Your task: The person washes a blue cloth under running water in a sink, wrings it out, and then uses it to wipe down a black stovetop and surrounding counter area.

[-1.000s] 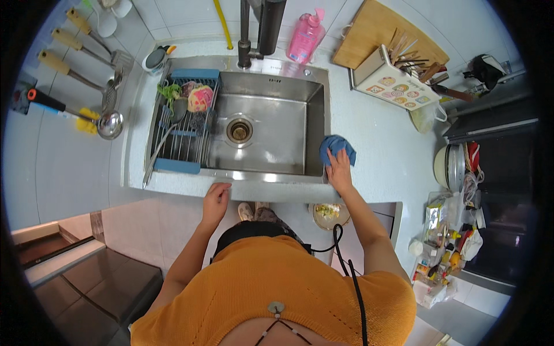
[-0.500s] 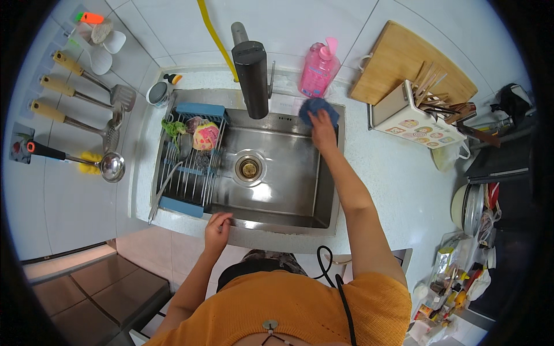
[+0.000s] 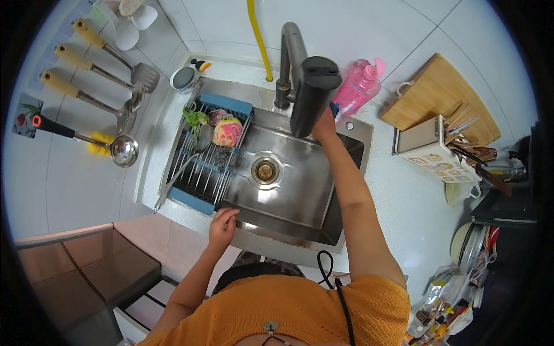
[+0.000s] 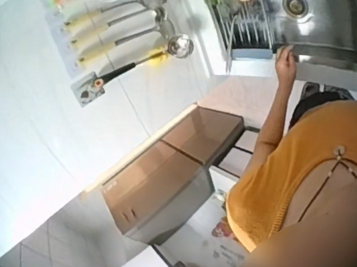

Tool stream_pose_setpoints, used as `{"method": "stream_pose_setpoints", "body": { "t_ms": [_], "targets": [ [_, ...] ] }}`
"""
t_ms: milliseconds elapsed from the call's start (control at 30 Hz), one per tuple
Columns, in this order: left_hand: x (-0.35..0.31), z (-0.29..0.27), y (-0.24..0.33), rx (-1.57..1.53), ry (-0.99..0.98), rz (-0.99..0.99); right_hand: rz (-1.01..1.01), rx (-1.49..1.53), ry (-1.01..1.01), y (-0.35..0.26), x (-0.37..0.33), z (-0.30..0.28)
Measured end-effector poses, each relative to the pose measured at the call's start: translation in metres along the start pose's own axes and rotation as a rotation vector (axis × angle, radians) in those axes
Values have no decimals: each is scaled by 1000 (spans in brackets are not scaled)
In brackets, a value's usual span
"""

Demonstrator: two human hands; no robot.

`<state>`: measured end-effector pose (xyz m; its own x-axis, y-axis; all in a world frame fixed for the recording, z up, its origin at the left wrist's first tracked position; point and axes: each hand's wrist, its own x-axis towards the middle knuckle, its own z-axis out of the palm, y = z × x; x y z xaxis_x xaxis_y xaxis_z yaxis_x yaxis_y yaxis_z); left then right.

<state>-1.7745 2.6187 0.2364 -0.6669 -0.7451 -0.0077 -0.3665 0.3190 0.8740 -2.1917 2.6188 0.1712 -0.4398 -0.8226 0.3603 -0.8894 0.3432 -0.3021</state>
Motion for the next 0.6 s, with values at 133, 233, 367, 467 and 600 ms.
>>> {"method": "stream_pose_setpoints", "body": {
  "t_ms": [133,233,367,467,600],
  "targets": [
    [-3,-1,-11,0,-3,25,-181,141,-149,-11,-12,-8],
    [-6,1,-25,-93,-18,0,-231,275,-283,-22,-26,-17],
    [5,-4,-27,-154,-77,-22,160,376,-163,2,-33,-2],
    [15,-17,-36,-174,-112,35,81,229,114,8,-14,4],
    [23,-45,-47,-162,-171,78,302,45,221,-12,7,19]
  ]
}}
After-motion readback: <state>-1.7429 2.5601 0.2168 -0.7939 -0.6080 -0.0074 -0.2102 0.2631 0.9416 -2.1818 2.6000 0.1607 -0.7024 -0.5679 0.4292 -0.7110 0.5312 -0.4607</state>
